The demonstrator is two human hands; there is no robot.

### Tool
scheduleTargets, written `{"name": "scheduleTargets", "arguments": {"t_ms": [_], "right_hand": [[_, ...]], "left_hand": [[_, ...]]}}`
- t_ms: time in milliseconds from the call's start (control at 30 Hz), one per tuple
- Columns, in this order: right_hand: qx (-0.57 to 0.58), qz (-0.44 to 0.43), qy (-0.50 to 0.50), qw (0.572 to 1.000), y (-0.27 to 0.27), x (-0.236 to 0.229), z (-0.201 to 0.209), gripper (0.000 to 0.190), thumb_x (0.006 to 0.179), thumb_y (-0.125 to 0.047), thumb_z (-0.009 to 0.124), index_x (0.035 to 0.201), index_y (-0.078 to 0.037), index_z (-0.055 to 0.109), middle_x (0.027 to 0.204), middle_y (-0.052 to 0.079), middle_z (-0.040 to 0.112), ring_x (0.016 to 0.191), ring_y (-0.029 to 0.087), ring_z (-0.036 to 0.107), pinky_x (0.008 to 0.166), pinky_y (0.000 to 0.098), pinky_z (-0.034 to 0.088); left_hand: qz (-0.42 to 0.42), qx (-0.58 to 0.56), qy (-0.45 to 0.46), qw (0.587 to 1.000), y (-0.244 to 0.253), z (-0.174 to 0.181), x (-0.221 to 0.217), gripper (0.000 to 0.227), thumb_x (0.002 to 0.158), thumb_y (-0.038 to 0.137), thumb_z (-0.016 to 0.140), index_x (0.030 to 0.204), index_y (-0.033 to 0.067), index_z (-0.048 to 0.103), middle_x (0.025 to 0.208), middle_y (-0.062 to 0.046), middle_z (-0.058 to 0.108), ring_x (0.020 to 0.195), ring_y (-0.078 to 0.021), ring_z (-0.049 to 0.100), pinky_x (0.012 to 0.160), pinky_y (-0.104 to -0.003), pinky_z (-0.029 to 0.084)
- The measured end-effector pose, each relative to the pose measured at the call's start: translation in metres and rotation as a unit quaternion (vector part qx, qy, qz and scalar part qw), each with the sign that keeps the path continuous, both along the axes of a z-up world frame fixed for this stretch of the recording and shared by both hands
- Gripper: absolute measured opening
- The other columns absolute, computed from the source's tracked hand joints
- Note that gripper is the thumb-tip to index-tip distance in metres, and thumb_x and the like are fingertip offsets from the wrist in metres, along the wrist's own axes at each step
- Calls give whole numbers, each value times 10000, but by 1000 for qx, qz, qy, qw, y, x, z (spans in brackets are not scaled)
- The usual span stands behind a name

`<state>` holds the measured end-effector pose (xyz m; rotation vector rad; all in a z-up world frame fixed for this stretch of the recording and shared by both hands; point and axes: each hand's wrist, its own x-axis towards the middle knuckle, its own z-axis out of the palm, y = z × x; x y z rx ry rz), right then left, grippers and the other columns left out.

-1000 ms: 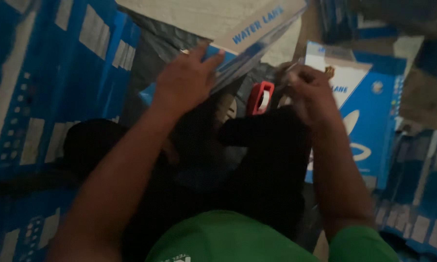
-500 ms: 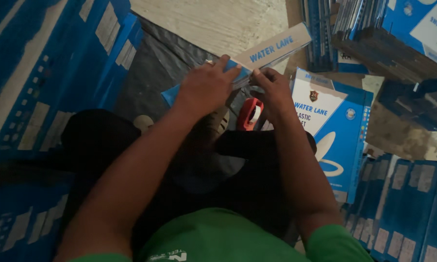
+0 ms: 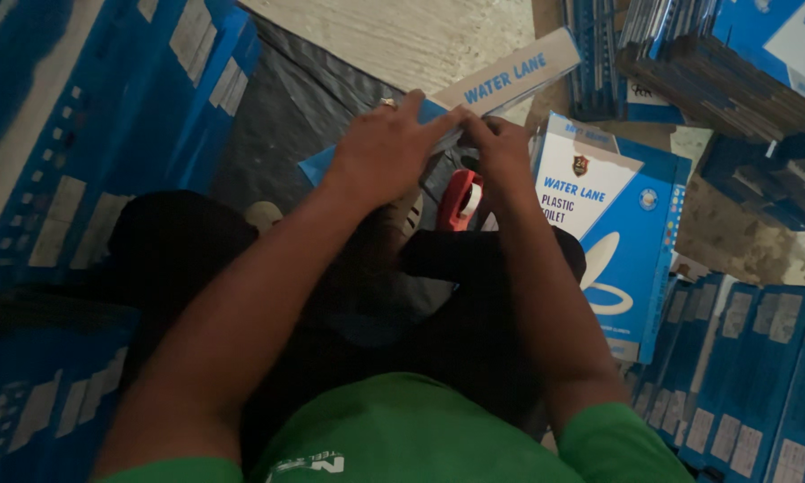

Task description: The person sits on the floor and repeatedly tapes blue and white cardboard boxes labeled 'Water Lane Plastic Toilet Seat Cover' using a handheld tape dispenser. The person folds flaps, applies tape, and stacks the sealed boxes.

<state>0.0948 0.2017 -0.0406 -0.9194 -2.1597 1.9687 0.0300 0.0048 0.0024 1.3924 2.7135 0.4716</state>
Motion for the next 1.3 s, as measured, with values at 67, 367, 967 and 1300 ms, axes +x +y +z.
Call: {"name": "scheduleTargets", "arguments": {"t_ms": [67, 367, 967, 1300], "right_hand": [[-15, 5, -18, 1000, 0, 1, 0, 468, 914, -394, 714, 1089, 40, 720, 961, 114, 722, 865, 200, 682, 742, 328, 565], [107, 48, -18, 993, 22, 9, -39, 450, 971, -398, 685, 1004, 47, 740, 873, 95, 730, 745, 171, 669, 662, 318, 556], [504, 47, 299, 809, 36, 21, -38, 825, 687, -217, 1034, 1360, -89, 574, 1528, 135, 458, 1473, 352, 402, 1216, 527, 332], [559, 218, 149, 786, 51, -3, 10, 802, 529, -382, 1005, 1215, -99, 699, 1453, 181, 521, 1377, 387, 478, 1139, 571, 273]], "left_hand": [[0, -26, -4, 1000, 5, 3, -1, 693, 903, 191, 668, 1548, 268, 426, 1271, -181, 549, 1075, -345, 662, 844, -481, 571], [-14, -18, -12, 1000, 4, 3, 0, 747, 852, 188, 688, 1552, 217, 430, 1276, -152, 540, 1046, -366, 652, 824, -474, 566], [-21, -51, -37, 998, 5, 11, 0, 782, 824, 195, 713, 1553, 204, 430, 1270, -145, 535, 1021, -330, 662, 824, -467, 569], [1, 68, -14, 998, 2, -1, 0, 633, 851, 222, 702, 1456, 184, 519, 1286, -137, 596, 1005, -367, 685, 818, -516, 552]]}}
